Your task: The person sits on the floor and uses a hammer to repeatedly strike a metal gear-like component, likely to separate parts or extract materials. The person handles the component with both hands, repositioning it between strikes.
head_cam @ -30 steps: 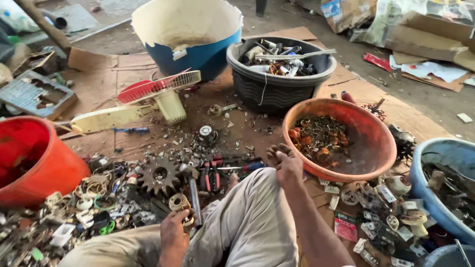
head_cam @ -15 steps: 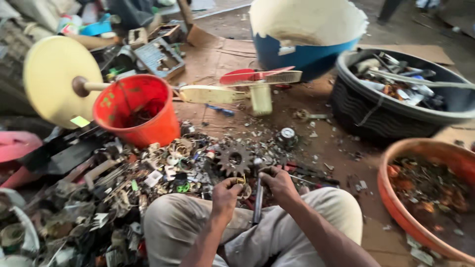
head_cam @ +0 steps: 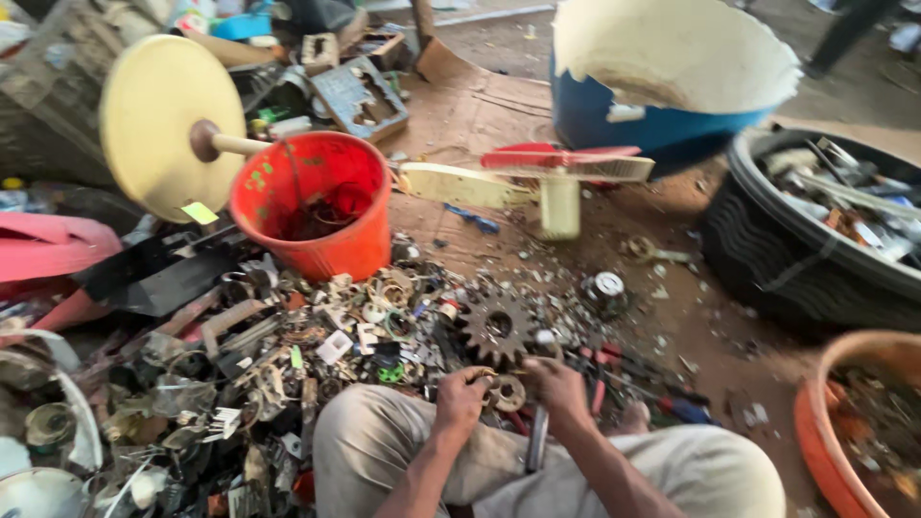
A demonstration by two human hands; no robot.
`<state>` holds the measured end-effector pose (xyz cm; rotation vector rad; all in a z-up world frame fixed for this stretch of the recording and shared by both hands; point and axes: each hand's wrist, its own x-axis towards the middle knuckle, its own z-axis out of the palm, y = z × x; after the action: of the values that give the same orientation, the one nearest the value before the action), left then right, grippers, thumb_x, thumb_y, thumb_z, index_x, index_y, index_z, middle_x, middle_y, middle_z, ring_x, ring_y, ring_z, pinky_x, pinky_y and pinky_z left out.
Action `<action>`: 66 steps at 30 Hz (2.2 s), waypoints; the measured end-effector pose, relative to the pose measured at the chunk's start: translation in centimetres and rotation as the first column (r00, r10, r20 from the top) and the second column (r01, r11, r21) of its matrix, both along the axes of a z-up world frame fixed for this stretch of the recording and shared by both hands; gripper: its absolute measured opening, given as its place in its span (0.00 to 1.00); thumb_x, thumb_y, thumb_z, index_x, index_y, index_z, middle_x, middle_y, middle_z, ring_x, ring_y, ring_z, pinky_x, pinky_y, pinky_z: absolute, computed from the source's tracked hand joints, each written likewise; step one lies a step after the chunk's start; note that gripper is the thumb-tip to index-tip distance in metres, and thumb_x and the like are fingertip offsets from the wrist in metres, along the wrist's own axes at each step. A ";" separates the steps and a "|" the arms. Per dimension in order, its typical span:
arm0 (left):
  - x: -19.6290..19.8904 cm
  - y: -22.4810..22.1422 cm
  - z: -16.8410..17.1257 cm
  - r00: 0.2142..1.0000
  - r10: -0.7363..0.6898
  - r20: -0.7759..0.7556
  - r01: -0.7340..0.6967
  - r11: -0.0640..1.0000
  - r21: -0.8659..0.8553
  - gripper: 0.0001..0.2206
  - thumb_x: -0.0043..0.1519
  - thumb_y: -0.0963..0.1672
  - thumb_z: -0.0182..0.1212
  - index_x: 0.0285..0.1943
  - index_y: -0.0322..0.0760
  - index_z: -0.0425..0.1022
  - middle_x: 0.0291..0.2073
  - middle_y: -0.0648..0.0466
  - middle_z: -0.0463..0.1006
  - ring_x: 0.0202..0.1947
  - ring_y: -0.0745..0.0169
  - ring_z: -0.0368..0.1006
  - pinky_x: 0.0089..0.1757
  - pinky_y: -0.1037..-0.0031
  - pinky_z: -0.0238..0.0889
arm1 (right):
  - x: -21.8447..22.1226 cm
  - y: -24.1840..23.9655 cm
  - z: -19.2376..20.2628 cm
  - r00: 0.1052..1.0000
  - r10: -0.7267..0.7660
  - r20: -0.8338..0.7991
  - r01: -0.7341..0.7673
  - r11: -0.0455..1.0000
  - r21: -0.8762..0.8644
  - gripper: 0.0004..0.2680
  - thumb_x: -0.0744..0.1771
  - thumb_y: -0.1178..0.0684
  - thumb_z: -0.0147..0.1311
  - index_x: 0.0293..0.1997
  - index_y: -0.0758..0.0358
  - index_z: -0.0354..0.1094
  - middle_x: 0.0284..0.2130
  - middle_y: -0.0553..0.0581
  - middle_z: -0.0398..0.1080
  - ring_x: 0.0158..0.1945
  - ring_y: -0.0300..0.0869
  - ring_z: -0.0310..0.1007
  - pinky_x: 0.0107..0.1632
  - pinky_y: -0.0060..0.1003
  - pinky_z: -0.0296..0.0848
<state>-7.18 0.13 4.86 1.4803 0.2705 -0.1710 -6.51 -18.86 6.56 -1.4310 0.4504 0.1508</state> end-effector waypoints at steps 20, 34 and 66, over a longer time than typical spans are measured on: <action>6.1 0.4 -4.0 0.916 0.270 -0.297 -0.378 0.830 -0.410 0.09 0.61 0.40 0.62 0.45 0.29 0.83 0.25 0.51 0.80 0.19 0.63 0.72 0.23 0.74 0.61 | 9.9 11.1 11.7 0.968 0.138 0.208 -0.168 0.976 0.136 0.13 0.67 0.65 0.46 0.57 0.75 0.68 0.40 0.62 0.72 0.38 0.44 0.74 0.42 0.35 0.78; 5.0 4.0 1.0 0.863 0.431 -0.261 -0.504 0.738 -0.449 0.05 0.64 0.40 0.59 0.43 0.32 0.79 0.26 0.53 0.76 0.20 0.67 0.68 0.22 0.76 0.60 | -0.5 3.3 -2.2 0.877 0.451 0.163 -0.188 0.636 -0.748 0.08 0.64 0.55 0.60 0.44 0.66 0.77 0.35 0.63 0.78 0.39 0.51 0.78 0.44 0.44 0.76; 5.6 0.8 0.0 0.985 0.154 -0.078 -0.167 0.965 -0.201 0.11 0.58 0.40 0.66 0.49 0.30 0.82 0.36 0.55 0.85 0.32 0.71 0.77 0.35 0.79 0.70 | 6.7 2.8 0.4 0.987 0.152 -0.058 -0.163 0.931 -0.328 0.09 0.70 0.52 0.56 0.46 0.68 0.76 0.38 0.59 0.71 0.38 0.44 0.65 0.42 0.39 0.66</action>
<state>-1.59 0.89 4.90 1.2420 0.4094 -0.1112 0.15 -16.09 6.92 -1.8002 0.3985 0.2355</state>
